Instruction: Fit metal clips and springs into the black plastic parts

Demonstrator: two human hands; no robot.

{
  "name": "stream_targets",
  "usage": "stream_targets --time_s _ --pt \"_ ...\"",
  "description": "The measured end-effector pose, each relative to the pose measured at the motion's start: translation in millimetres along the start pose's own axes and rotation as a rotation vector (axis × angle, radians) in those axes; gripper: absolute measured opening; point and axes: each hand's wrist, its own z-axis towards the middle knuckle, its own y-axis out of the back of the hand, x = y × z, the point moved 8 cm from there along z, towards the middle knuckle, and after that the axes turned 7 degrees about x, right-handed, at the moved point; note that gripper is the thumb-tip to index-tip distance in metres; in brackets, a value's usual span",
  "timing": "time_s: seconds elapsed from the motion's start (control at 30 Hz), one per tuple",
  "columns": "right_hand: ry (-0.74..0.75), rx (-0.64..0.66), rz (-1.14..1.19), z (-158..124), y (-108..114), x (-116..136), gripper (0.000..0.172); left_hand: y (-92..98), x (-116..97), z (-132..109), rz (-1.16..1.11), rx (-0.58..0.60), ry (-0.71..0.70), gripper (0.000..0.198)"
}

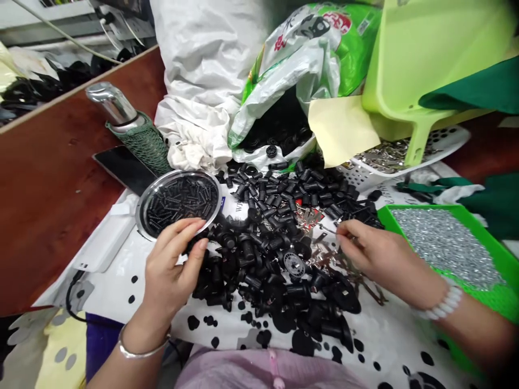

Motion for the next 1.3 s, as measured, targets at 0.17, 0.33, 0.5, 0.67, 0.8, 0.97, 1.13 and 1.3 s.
stream_targets --time_s 0.17,0.33,0.5,0.67,0.8,0.97,1.13,1.3 --pt "0.259 -0.074 0.391 -18 28 54 0.012 -37.3 -62 1 -0.180 0.216 -0.218 0.030" --pt "0.234 0.024 0.550 -23 24 73 0.011 -66.0 -91 2 -0.241 0.324 -0.293 0.026" --pt "0.207 0.074 0.677 -24 11 69 0.011 -72.7 -90 6 -0.279 0.312 -0.262 0.015" --pt "0.236 0.117 0.769 -25 -2 72 0.011 -77.4 -94 10 -0.391 0.355 -0.204 0.006" --pt "0.211 0.113 0.866 -26 -11 71 0.011 -82.6 -96 13 -0.445 0.374 -0.179 0.008" --pt "0.315 -0.111 0.827 -36 3 66 0.032 -95.4 -95 14 -0.563 0.465 -0.078 0.017" --pt "0.548 -0.253 0.648 -49 22 71 0.035 -114.7 -94 12 -0.784 0.615 0.161 0.027" --pt "0.580 -0.363 0.641 -50 29 62 0.028 -127.9 -98 14 -0.912 0.646 0.283 0.028"
